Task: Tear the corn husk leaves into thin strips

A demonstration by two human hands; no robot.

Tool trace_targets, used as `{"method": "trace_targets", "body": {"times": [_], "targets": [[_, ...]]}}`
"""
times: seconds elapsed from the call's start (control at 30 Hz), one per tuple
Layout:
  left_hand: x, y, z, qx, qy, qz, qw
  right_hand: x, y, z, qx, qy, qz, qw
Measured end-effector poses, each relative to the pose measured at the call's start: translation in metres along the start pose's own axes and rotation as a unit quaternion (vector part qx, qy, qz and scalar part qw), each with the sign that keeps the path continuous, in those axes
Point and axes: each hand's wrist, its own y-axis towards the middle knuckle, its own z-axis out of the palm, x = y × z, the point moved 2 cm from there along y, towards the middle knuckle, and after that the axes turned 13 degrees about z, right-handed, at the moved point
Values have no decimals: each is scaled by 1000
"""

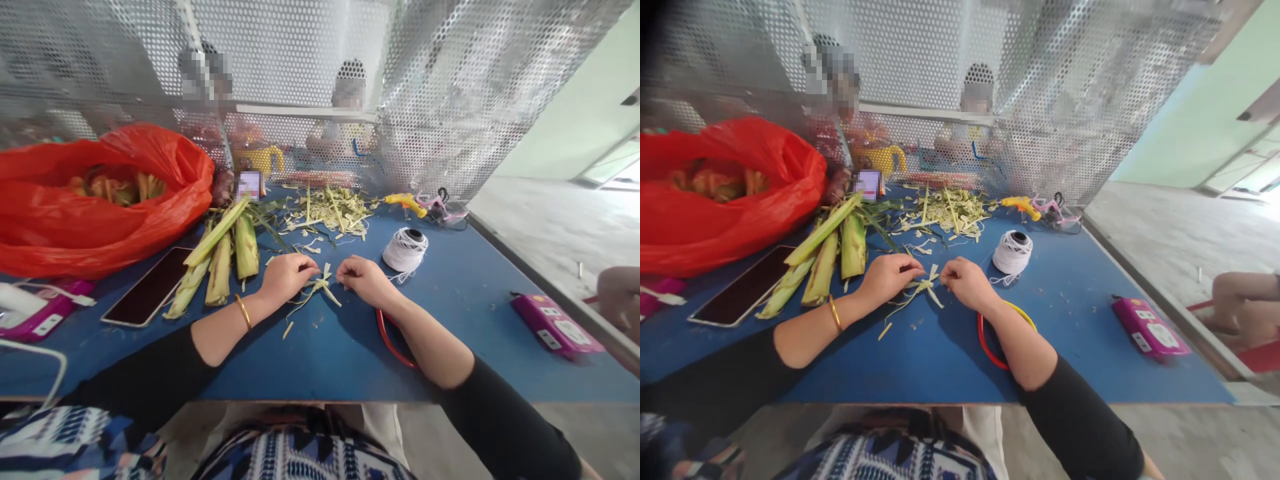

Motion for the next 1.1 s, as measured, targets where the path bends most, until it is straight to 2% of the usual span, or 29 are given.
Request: {"method": "trace_targets", "body": {"times": [0.17, 0.23, 0.3, 0.37, 0.43, 0.57, 0.63, 0.77, 0.83, 0.9, 1.1], "targets": [[5, 3, -1, 26, 57, -50, 997, 4, -3, -6, 37, -22, -48, 998], [4, 3, -1, 32, 65, -48, 996, 9, -4, -3, 53, 9, -89, 995], [2, 3, 0, 34, 70, -43, 996, 12, -5, 3, 96, 59, -111, 987], [3, 3, 0, 39, 60, -37, 997, 11, -5, 10, 151, 109, -98, 978], [4, 4, 1, 41, 24, -30, 998, 9, -3, 14, 181, 144, -69, 970], [7, 5, 2, 1, -152, -54, 987, 6, 0, 12, 157, 179, -52, 970], [7, 4, 4, -14, -252, -90, 963, 6, 1, 11, 150, 186, -55, 969], [1, 1, 9, 14, -408, -135, 903, 8, -1, 11, 146, 182, -49, 971], [-1, 0, 11, 23, -442, -137, 886, 8, -2, 11, 140, 179, -44, 973], [-2, 1, 11, 29, -450, -125, 884, 8, -2, 11, 133, 176, -44, 974], [-3, 2, 9, 50, -394, -68, 915, 11, -2, 8, 137, 161, -57, 976]]}}
